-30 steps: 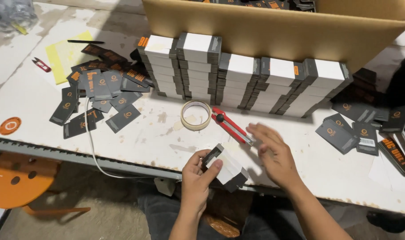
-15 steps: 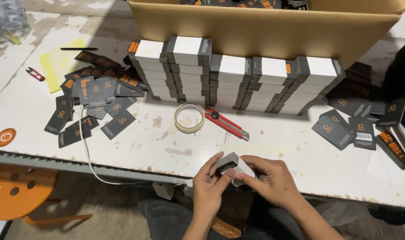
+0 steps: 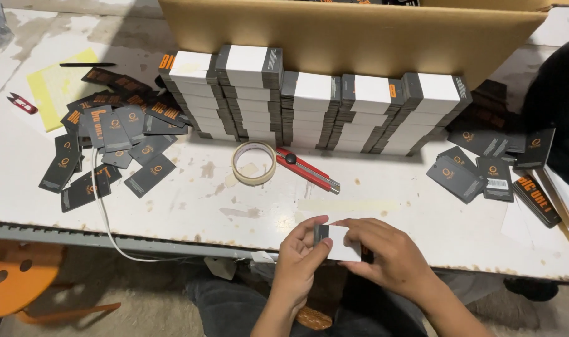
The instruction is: The person counts a stack of labels, applies a white adhesive sheet to a small box, and uses a utility knife to trim the edges of the sheet on the box.
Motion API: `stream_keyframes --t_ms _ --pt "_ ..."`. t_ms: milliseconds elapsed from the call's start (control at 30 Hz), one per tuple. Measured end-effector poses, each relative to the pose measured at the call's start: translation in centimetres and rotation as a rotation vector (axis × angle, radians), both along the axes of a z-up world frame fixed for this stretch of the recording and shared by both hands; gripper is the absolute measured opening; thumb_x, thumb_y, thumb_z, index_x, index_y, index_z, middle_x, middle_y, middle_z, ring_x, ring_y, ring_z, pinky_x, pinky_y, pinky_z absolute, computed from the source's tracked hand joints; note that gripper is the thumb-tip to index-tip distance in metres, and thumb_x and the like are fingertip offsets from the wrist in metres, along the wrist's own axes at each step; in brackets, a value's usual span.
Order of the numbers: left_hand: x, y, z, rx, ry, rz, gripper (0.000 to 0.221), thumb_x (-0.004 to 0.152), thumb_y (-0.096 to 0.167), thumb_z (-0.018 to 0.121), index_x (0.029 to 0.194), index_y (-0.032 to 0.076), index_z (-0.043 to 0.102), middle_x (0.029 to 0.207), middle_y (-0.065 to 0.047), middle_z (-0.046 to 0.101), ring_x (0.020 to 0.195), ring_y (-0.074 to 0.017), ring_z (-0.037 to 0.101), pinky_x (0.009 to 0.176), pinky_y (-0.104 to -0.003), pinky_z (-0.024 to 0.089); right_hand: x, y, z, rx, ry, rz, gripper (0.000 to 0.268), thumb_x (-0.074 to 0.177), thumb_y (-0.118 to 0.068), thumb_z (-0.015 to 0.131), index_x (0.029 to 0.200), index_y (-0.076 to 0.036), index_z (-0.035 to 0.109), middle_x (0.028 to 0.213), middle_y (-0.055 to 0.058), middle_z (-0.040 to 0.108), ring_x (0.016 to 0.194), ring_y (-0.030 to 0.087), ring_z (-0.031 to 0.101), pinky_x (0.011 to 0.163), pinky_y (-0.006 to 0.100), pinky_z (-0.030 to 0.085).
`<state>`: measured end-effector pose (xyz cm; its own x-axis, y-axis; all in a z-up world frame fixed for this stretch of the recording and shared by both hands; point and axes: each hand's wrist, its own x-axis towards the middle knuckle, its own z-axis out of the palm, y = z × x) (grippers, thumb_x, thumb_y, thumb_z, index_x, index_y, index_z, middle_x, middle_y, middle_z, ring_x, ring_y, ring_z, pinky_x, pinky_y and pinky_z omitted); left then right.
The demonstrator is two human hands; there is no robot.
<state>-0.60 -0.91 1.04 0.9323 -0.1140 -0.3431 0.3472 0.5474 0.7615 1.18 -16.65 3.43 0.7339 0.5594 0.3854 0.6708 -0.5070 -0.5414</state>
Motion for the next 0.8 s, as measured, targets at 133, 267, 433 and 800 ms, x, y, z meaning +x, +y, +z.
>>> stream_keyframes --t_ms 133,267,433,800 --pt "0.1 0.2 0.8 0.054 0.076 -0.044 0.031 0.077 0.005 0.057 0.107 0.005 0.059 0.075 -0.004 0.061 0.062 -0.0115 0.052 0.058 -0.024 0.043 0.3 -0.9 -0.8 -0.017 0.062 -0.036 0.048 0.067 -0.026 0.073 0.108 -0.013 0.053 0.07 -0.003 0.056 0.057 0.012 0.05 0.054 0.024 0.045" --pt "0.0 0.1 1.0 0.02 0.083 -0.044 0.028 0.077 0.005 0.057 0.105 0.005 0.058 0.077 -0.008 0.062 0.067 -0.0141 0.055 0.059 -0.025 0.047 0.5 -1.2 -0.8 -0.132 0.245 -0.156 0.055 0.058 -0.028 0.077 0.105 -0.014 0.051 0.097 -0.003 0.061 0.067 0.014 0.057 0.058 0.026 0.046" --pt "0.2 0.2 1.9 -0.095 0.268 0.042 0.045 0.076 0.014 0.054 0.119 0.004 0.053 0.108 -0.011 0.056 0.094 -0.0189 0.056 0.078 -0.027 0.044 0.5 -0.9 -0.2 -0.127 0.379 -0.17 0.064 0.052 -0.018 0.075 0.108 -0.016 0.043 0.102 -0.007 0.065 0.057 0.014 0.051 0.055 0.025 0.045" --pt "-0.9 1.3 0.0 0.164 -0.334 -0.122 0.036 0.073 0.011 0.064 0.106 0.0 0.057 0.101 -0.01 0.062 0.095 -0.0175 0.059 0.084 -0.027 0.048 0.4 -0.9 0.9 0.184 0.26 -0.089 0.04 0.064 -0.019 0.072 0.101 -0.008 0.06 0.1 0.006 0.064 0.093 0.016 0.062 0.084 0.026 0.046"
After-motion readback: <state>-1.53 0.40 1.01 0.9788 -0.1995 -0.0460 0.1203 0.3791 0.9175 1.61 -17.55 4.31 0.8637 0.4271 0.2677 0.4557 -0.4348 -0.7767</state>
